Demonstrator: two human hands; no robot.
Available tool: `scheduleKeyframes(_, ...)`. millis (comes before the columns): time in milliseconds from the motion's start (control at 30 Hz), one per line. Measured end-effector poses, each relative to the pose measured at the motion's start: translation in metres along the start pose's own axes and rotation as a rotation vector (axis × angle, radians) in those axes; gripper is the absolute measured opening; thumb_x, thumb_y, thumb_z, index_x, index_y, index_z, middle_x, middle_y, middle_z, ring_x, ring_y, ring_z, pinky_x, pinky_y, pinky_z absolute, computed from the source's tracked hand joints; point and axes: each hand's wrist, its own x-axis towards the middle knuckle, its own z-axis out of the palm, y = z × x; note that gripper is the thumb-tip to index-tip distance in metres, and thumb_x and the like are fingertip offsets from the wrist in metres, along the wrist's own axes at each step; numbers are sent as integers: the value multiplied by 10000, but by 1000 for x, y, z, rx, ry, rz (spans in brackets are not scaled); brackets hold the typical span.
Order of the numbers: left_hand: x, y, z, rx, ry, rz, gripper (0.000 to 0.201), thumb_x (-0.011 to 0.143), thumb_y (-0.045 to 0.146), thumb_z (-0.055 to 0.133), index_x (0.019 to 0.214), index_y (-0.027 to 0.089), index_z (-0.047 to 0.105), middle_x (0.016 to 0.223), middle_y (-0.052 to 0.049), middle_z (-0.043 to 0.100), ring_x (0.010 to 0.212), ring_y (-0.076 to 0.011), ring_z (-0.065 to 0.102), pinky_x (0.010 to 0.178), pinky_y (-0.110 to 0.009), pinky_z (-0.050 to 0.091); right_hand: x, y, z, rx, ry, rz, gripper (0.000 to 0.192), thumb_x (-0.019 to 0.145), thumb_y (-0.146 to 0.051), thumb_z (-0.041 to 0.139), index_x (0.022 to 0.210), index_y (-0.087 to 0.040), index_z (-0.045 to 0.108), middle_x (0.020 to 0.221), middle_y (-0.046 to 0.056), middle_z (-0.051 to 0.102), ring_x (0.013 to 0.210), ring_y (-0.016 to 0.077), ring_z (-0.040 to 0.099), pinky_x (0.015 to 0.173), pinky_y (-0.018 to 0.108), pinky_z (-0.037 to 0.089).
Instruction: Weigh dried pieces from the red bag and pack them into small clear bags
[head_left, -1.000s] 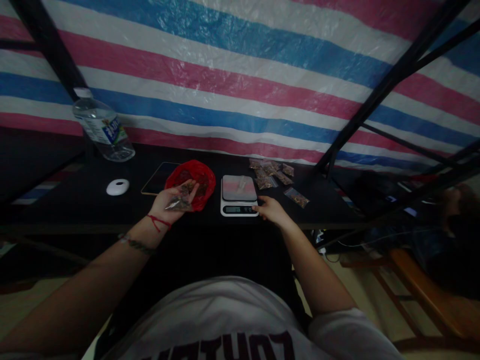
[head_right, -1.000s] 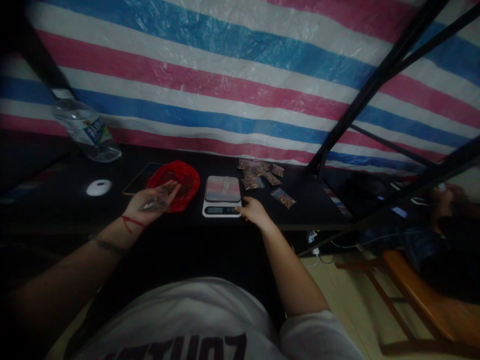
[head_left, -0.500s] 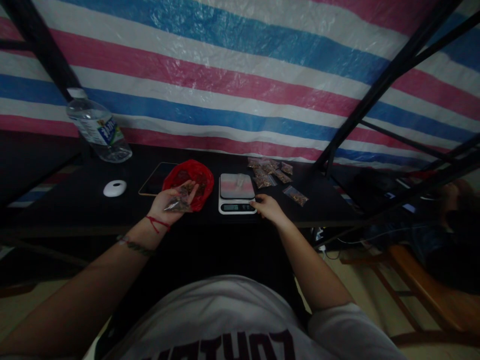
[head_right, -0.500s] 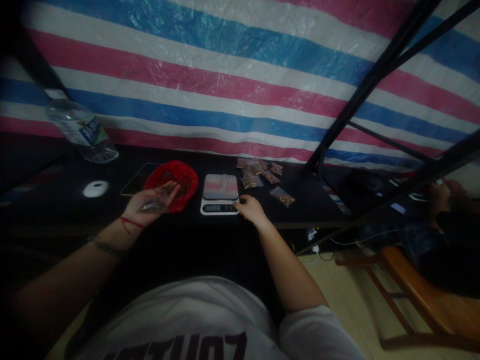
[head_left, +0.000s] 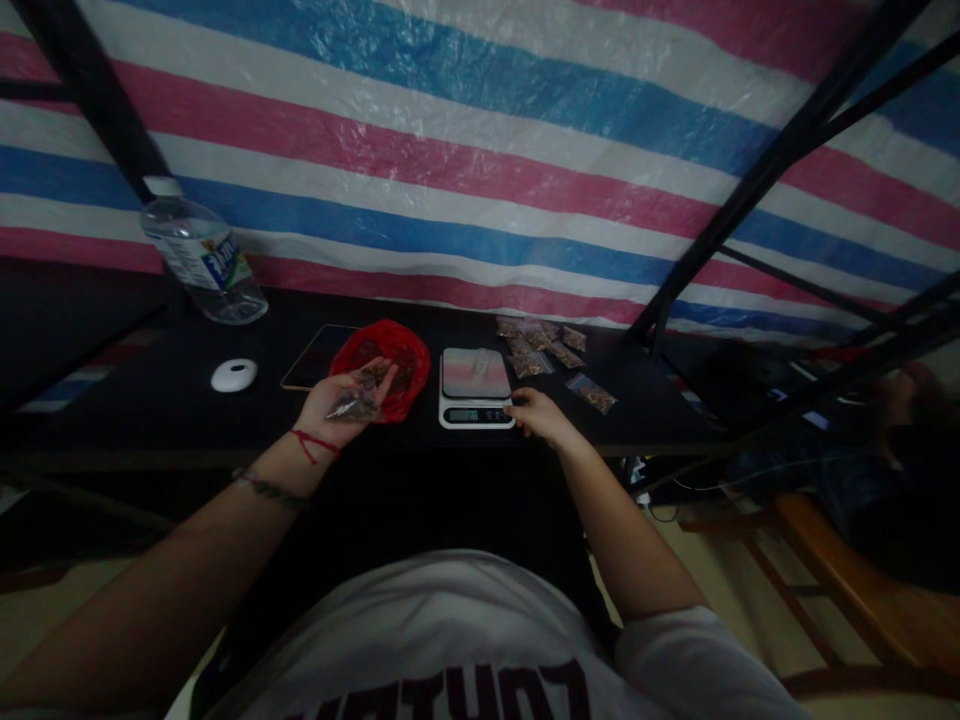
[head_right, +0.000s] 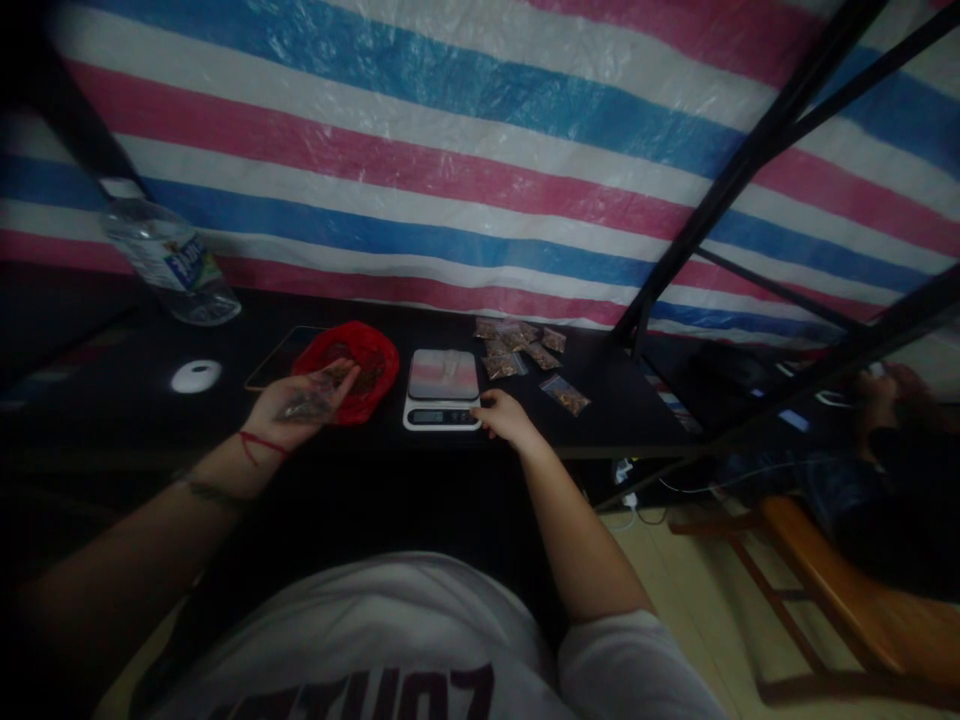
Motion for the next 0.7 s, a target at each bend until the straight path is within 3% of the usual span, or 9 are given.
scheduleKeyframes(200, 2, 1, -1, -58, 41, -19, 508, 684, -85, 365, 1113, 57, 596, 942, -162, 698, 988, -258, 670, 832, -359, 600, -1, -2, -3, 32, -34, 60, 401, 784, -263, 635, 1159, -170, 525, 557, -56, 563, 372, 65, 490, 324, 148, 231)
scheduleKeyframes(700, -1, 3, 2, -63, 63, -23, 549, 667, -72, 355, 1126, 95, 605, 938, -145, 707, 981, -257, 678, 793, -359, 611, -5, -11, -3, 43, -48, 128, 257, 780, -258, 625, 1002, -179, 524, 536, -69, 528, 369, 61, 492, 342, 138, 274)
